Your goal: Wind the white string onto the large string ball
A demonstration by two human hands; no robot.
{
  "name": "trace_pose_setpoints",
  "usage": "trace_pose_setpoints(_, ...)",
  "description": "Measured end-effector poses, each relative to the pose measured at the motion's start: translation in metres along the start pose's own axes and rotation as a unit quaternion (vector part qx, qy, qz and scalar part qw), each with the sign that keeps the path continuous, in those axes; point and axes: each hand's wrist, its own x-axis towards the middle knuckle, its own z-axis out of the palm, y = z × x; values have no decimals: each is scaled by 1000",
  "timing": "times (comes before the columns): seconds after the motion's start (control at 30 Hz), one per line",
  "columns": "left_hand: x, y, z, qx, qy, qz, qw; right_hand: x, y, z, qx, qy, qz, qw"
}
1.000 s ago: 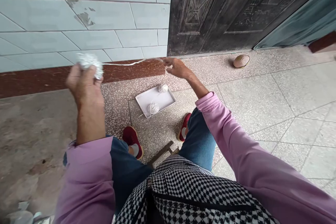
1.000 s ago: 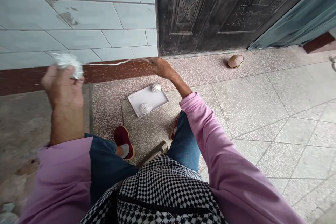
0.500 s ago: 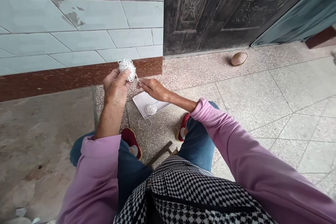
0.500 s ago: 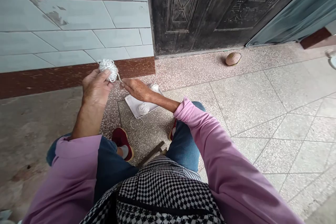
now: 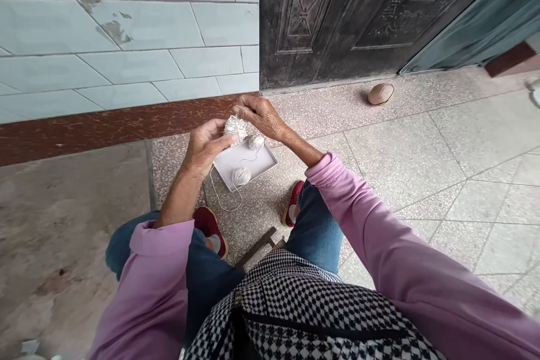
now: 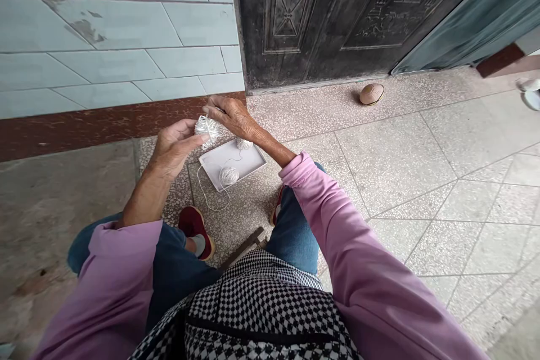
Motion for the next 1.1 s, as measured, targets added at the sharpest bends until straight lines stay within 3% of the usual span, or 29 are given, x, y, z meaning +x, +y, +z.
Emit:
trace_pose_setpoints(0.17, 0, 7, 6, -92, 12, -13, 996, 1, 11, 13, 56, -16, 55, 997)
trace_pose_setpoints(0.27, 5, 7, 4, -111, 41, 1, 993, 1, 22, 24, 75, -51, 44, 995)
trace_pose_setpoints(0.4, 15, 0, -6, -70, 102, 49, 991, -7, 26, 34, 26, -93, -2, 995)
trace_pose_setpoints(0.57, 27, -13, -20, 24, 183, 82, 979, -22, 4, 39, -7, -171, 32, 985)
trace_pose_setpoints(0.63, 27, -15, -22, 74, 175, 86, 978, -21, -5, 33, 8, -169, 19, 985)
trace_pose_setpoints(0.73, 21, -12, -20, 128, 114, 73, 983, -12, -9, 16, 31, -102, -7, 994)
trace_pose_setpoints(0.8, 14, -7, -17, 123, 52, 51, 990, -6, -6, 4, 33, -56, -1, 998)
trace_pose_setpoints(0.9, 4, 2, -12, 64, -16, 23, 998, -1, 5, -5, 22, -40, 33, 998)
trace_pose_setpoints(1.1, 3, 6, -4, -58, 6, 37, 998, 0, 44, 21, 43, -101, -21, 994)
